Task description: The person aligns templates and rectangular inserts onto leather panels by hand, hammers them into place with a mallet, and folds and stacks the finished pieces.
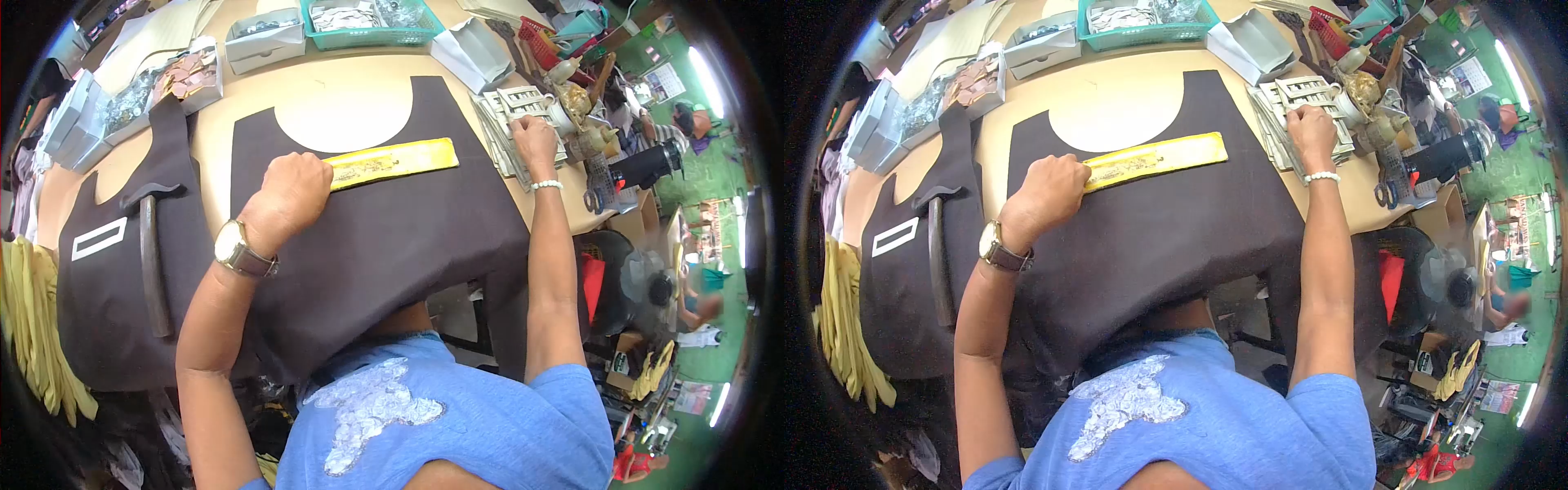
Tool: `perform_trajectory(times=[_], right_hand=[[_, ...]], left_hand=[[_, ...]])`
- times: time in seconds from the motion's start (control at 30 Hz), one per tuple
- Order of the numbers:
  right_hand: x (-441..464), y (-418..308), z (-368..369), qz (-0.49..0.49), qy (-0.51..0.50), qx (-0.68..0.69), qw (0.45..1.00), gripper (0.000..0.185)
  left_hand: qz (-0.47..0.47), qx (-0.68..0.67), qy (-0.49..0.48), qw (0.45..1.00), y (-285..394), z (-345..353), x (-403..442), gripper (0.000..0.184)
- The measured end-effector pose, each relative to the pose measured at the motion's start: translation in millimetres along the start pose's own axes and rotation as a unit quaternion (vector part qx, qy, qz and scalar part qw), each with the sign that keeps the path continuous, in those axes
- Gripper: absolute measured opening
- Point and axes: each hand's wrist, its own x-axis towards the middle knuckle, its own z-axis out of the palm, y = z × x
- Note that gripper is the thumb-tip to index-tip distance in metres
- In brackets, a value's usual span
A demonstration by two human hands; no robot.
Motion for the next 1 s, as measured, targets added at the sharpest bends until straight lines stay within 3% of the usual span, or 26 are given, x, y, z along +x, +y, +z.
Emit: perform_trajectory(times=[0.13,0.23,0.47,0.57,0.67,0.87,1.0], right_hand=[[-0.4,4.6,9.4,-0.055,0.106,-0.007,0.993,0.03],[-12.1,-20.7,-16.5,-0.02,0.073,-0.062,0.995,0.032],[-10.8,-11.5,-15.9,-0.126,0.057,-0.068,0.988,0.035],[-12.7,-14.3,-15.6,-0.084,0.089,-0.096,0.988,0.029],[-14.3,-10.4,-16.4,-0.098,0.131,-0.124,0.979,0.028],[-29.7,-6.7,-1.9,-0.14,0.139,-0.11,0.974,0.036],[-34.4,-4.4,6.5,-0.177,0.277,-0.129,0.936,0.049]], left_hand=[[0.013,0.006,-0.008,1.0,-0.9,-3.4,0.6,0.012],[0.013,0.016,0.0,1.0,4.4,-2.6,-0.3,0.011],[0.02,0.037,0.01,0.999,8.1,-4.2,-2.9,0.01],[0.018,0.033,-0.019,0.999,7.1,-7.8,-1.3,0.011],[0.019,0.009,0.027,0.999,-0.9,-1.9,-1.0,0.014],[0.018,-0.027,0.011,0.999,-9.8,-6.0,1.2,0.015],[0.023,-0.049,0.027,0.998,-11.4,-0.1,0.6,0.02]])
